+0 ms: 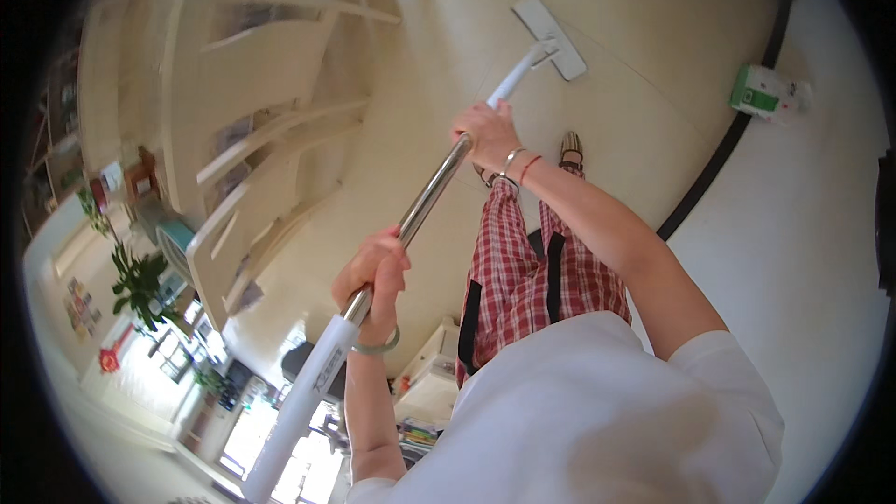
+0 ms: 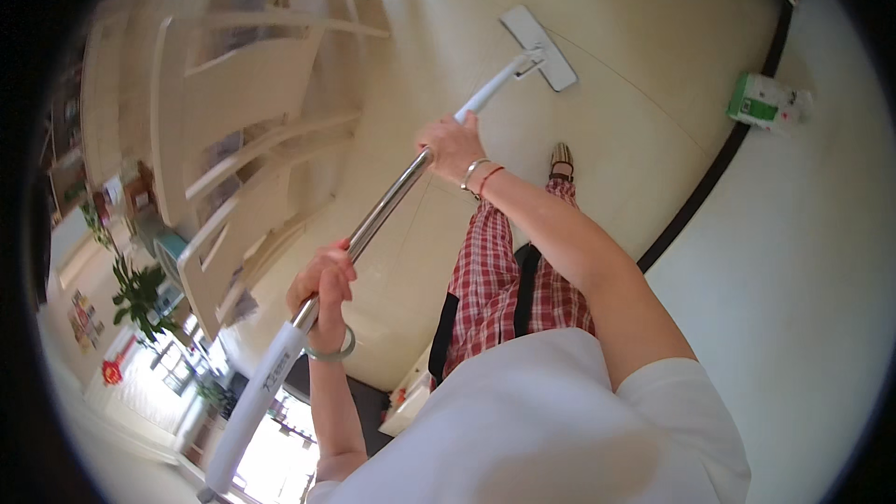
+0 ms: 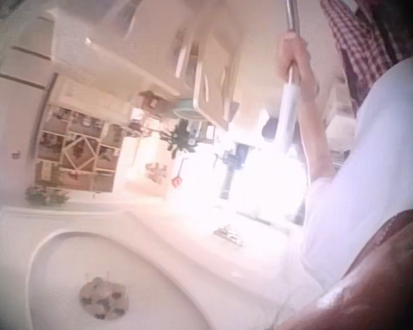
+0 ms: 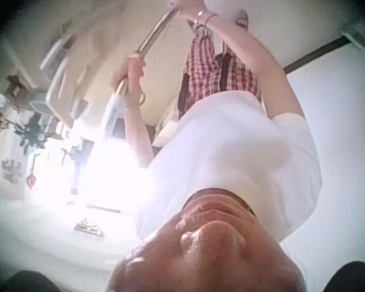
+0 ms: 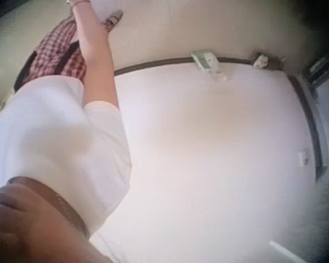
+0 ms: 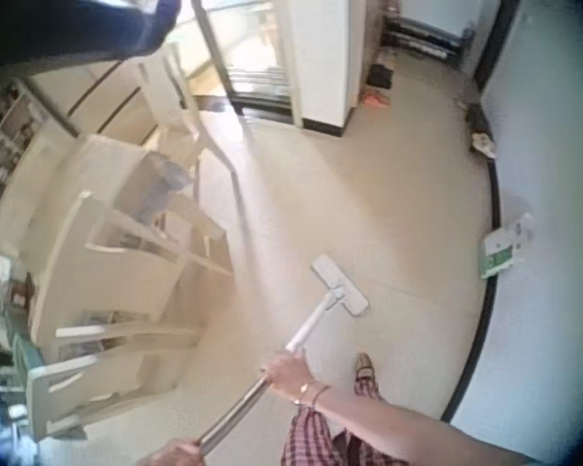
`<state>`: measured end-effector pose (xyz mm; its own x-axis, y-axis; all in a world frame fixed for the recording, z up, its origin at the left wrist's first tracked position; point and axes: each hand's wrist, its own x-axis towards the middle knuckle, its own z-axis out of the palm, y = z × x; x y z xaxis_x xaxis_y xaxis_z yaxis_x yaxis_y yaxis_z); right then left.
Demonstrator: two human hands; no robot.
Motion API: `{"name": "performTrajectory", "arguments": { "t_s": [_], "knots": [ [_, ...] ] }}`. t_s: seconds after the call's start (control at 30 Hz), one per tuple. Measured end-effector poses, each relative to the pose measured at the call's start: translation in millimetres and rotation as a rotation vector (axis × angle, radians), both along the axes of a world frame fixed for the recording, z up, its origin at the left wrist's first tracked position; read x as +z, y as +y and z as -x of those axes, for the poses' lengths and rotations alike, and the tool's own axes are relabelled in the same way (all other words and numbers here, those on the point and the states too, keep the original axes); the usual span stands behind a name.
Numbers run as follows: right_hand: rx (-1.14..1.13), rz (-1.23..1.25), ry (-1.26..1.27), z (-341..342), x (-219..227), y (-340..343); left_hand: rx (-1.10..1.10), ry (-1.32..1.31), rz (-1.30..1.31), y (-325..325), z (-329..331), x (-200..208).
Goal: The person mops the tiled floor of a living room using a flat mop. They move the mop back and forth across the floor, navigating around furniture such as a dining table, chairs, and a sofa. The person adjusts their grip and position to clean different sections of the room.
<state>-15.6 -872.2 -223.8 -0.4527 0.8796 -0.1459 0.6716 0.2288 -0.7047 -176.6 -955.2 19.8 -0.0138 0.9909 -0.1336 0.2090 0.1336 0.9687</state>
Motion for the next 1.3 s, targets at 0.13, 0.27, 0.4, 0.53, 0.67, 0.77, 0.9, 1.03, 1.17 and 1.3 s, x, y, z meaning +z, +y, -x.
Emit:
{"name": "performTrajectory", "arguments": {
  "t_s": [0.13, 0.27, 0.4, 0.53, 0.67, 0.77, 0.9, 1.03, 1.17, 1.3],
  "knots": [
    [0.191, -0.025, 0.115, 99.5, 2.1, -26.5, 0.245, 0.111, 0.053, -61.5, 59.6, 12.9],
    [0.483, 0.062, 0.009, 174.1, 5.0, -91.4, 0.468, 0.109, 0.068, -137.2, 101.7, 28.8],
    [0.679, 0.153, 0.027, 227.3, 28.7, -166.1, 0.626, 0.187, 0.127, -195.9, 122.7, 64.3],
    [0.852, 0.395, 0.132, 259.6, 46.8, -199.2, 0.735, 0.251, 0.166, -216.4, 129.2, 83.8],
    [1.041, 0.425, 0.106, 265.4, 52.6, -187.7, 0.607, 0.290, 0.027, -227.4, 138.1, 78.8],
    [1.075, 0.301, 0.017, 251.6, 48.6, -164.5, 0.603, 0.199, -0.069, -210.2, 130.9, 61.2],
    [1.003, 0.228, -0.028, 193.0, 47.6, -106.6, 0.595, 0.061, -0.173, -181.8, 95.7, 34.3],
    [0.821, 0.033, 0.015, 104.6, 20.1, -31.7, 0.557, -0.022, -0.097, -115.3, 47.3, 8.8],
    [0.612, -0.087, -0.086, 38.6, 5.1, 45.1, 0.423, -0.120, -0.237, -34.4, 8.5, -32.1],
    [0.478, -0.202, -0.108, 0.8, -43.6, 124.8, 0.317, -0.238, -0.270, 33.7, -7.3, -75.4]
  ]
}}
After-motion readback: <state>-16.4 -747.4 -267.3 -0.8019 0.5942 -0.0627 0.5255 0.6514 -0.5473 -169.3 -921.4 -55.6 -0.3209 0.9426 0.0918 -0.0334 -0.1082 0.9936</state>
